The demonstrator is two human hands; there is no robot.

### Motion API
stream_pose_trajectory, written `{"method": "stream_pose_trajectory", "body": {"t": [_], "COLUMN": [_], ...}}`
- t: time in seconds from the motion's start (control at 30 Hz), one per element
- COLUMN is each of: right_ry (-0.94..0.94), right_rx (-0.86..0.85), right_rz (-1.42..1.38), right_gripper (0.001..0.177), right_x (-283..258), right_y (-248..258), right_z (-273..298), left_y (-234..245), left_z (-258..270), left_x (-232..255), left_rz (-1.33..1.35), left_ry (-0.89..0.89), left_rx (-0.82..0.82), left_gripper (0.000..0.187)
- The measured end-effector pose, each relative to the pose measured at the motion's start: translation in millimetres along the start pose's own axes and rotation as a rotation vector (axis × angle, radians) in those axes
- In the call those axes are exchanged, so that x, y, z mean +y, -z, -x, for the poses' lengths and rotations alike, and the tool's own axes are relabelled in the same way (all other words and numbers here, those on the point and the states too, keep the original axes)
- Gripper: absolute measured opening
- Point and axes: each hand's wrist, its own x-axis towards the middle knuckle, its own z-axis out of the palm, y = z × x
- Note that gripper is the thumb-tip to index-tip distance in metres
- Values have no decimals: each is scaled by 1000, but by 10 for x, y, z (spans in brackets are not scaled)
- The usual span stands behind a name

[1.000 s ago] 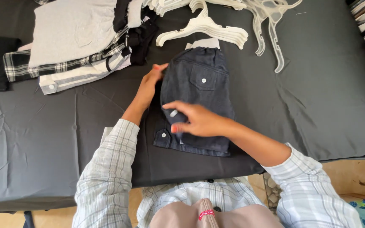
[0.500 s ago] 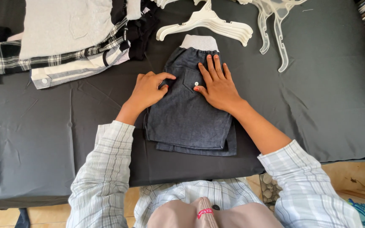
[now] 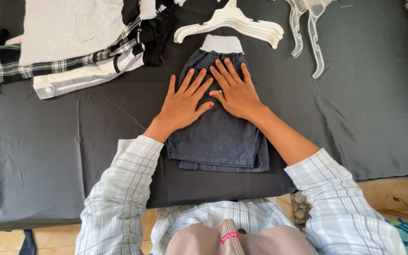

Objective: Folding shorts and placing them on plastic hangers for store display.

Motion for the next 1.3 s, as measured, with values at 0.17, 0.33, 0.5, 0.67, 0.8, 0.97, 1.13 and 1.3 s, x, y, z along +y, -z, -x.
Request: {"method": "stream_pose_trajectory", "body": {"t": [0.17, 0.33, 0.5, 0.67, 0.8, 0.97, 1.13, 1.3], "right_ry": [-28, 51, 478, 554, 334, 54, -24, -105], "right_rx": [-12, -47, 17, 62, 70, 132, 349, 341], "right_rz": [15, -16, 27, -17, 80, 210, 311, 101], "right_gripper": [77, 85, 87, 76, 69, 76, 58, 78], "right_x": [-71, -379, -641, -621, -427, 127, 353, 13], "right_y": [28, 46, -104, -94, -27, -27, -79, 150], "right_z": [101, 558, 1064, 1197, 1177, 1154, 904, 288], "left_y": [6, -39, -11, -30, 17, 26, -7, 70], "left_z": [23, -10, -13, 0, 24, 14, -103, -350], "left_x": [44, -24, -26, -20, -4, 16, -8, 120], "left_rz": [9, 11, 5, -7, -8, 0, -35, -54], "left_ry": [46, 91, 67, 51, 22, 30, -14, -78], "left_rx": [32, -24, -80, -45, -41, -59, -22, 48], "left_gripper": [59, 62, 65, 67, 71, 75, 79, 81]}}
